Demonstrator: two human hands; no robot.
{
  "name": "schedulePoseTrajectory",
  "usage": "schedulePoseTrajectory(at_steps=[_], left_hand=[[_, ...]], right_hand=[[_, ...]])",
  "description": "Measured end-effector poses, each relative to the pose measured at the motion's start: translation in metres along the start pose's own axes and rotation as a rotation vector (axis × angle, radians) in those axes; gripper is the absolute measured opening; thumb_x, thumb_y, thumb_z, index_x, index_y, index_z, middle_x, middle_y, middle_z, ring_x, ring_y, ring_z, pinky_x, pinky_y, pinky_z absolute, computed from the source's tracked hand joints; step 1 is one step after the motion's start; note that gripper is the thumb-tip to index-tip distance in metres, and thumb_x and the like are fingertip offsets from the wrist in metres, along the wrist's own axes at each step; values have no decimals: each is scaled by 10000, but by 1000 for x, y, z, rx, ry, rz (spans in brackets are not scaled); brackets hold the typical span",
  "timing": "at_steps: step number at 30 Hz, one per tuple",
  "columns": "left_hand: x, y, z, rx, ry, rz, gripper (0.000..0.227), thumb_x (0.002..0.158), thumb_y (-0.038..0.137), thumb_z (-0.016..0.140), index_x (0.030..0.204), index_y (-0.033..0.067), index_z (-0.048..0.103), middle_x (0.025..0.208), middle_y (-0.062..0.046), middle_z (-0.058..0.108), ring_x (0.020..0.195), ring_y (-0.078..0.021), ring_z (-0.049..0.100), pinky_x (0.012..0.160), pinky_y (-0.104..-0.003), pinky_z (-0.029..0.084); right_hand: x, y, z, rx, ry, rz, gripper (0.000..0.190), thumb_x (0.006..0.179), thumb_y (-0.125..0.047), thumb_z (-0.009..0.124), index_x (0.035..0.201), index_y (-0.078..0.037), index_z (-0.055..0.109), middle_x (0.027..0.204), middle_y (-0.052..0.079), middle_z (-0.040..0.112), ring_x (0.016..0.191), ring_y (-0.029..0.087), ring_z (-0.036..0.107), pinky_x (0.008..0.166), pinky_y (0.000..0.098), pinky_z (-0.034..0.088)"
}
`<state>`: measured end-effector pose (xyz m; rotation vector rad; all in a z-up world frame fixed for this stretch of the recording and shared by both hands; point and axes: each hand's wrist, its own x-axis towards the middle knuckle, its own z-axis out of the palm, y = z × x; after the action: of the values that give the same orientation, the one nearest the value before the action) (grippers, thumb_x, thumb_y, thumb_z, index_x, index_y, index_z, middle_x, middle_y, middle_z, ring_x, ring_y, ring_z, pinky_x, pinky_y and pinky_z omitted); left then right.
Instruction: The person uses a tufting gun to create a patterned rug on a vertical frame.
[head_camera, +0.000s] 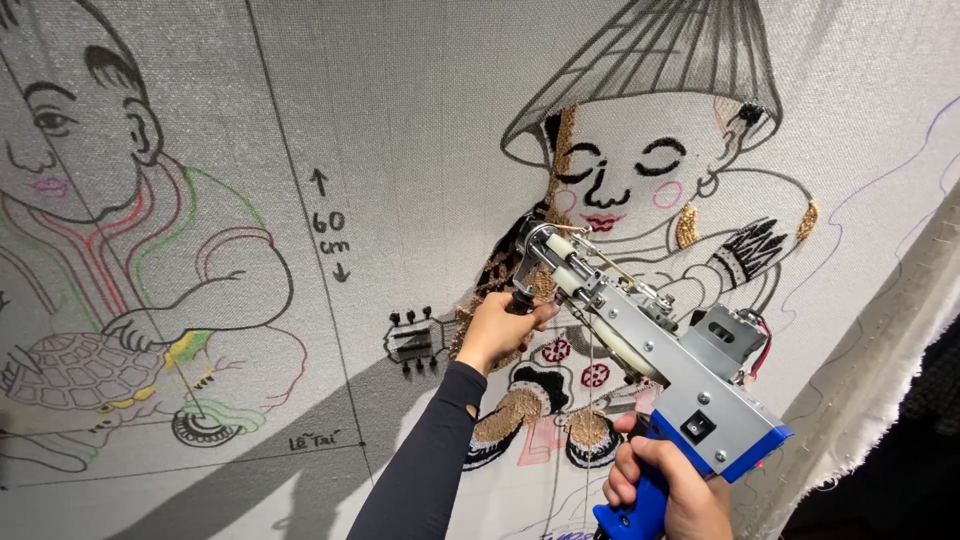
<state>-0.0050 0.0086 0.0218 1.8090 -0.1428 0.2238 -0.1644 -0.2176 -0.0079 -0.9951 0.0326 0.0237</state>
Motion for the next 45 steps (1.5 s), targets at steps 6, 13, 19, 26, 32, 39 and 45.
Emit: schedulePoseTrajectory(at_steps=[6,13,19,26,32,39,45], left_hand=[[2,0,1,-20,13,19,410,801,405,823,950,28,760,717,-3,729,528,-64,587,463,-255,480],[4,-1,3,17,5,42,372,813,400,827,901,41,793,696,21,703,517,-49,534,475,-246,437],[1,3,2,46,22,27,362,817,399,829,948,63,791,701,30,712,515,-44,547,482,-240,450],[9,-8,9,-67,23,59,342,815,329,842,954,23,778,663,12,656,488,-68,543,453,-253,456],[9,-4,13,-100,12,72,322,840,318,830,941,17,780,653,29,624,485,-63,540,441,-256,460],[12,-1,19,-169,14,72,265,864,298,818,963,52,804,631,30,599,480,-44,501,422,-250,424],[19,-9,20,-140,17,117,251,876,274,794,1001,56,804,645,18,651,467,-54,517,429,-242,439]], right_hand=[[7,8,-11,49,-50,-16,318,826,-70,537,1099,93,546,609,141,463,482,244,460,498,432,418],[7,2,-8,24,-26,7,336,809,-70,508,1096,87,583,597,139,464,466,248,459,490,439,419],[13,11,-15,49,-30,4,301,825,-59,528,1081,99,540,610,132,453,477,246,459,502,430,417],[16,5,-17,-10,-58,14,307,801,-73,548,1068,74,583,584,129,460,461,244,468,497,422,422],[23,4,-26,-50,-122,-8,291,810,-46,572,1072,82,572,591,129,472,465,242,484,501,418,436],[39,8,-43,-135,-142,-40,261,828,-34,589,1054,92,564,598,139,491,463,247,500,485,428,454],[23,-11,-25,-234,-82,-74,250,805,2,593,1032,106,584,622,142,519,477,247,505,481,405,439]])
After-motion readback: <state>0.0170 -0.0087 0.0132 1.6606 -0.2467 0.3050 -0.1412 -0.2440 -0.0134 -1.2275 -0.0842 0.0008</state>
